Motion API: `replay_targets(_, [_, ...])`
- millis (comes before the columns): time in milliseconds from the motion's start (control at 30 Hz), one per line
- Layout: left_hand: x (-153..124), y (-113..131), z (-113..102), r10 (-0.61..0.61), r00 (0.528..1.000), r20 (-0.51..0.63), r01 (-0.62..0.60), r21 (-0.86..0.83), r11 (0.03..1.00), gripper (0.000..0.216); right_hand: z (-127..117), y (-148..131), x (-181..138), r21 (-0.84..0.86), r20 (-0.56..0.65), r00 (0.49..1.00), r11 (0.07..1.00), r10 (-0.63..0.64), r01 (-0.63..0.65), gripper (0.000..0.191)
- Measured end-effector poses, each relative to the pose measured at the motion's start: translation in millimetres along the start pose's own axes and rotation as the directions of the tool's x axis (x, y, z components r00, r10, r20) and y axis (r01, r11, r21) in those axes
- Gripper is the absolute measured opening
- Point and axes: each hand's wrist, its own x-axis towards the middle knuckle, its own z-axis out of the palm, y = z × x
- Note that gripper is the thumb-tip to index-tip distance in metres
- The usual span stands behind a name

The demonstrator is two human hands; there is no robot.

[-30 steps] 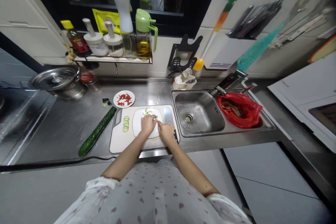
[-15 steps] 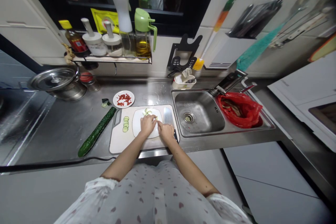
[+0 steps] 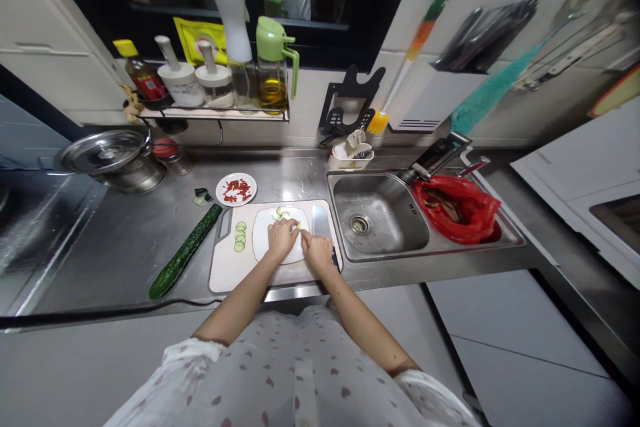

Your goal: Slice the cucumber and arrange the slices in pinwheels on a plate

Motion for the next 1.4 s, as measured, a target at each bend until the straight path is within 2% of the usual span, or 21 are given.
replay_targets(533, [-1, 3, -3, -0.010, 1.000, 0.006, 0.010, 0.004, 1.000, 0.026, -5, 2, 3, -0.020, 0.030, 1.000, 1.000, -0.010, 0.010, 0.036])
replay_targets(867, [-4, 7, -4, -0.028, 0.999, 0.017, 0.028, 0.012, 1.000, 0.025, -3, 3, 8, -0.140, 0.039, 0.995, 0.985, -0.096, 0.101, 0.034])
replay_targets(1167, [-4, 6, -3, -0.020, 1.000, -0.004, 0.020, -0.001, 1.000, 0.024, -5, 1, -1, -0.066, 0.015, 0.998, 0.996, -0.064, 0.065, 0.035])
replay_targets(1400, [-13, 12, -9, -0.028, 0.999, -0.037, 0.025, -0.070, 0.997, 0.024, -6, 0, -12, 0.005, -0.079, 0.992, 0.996, -0.093, 0.094, 0.037])
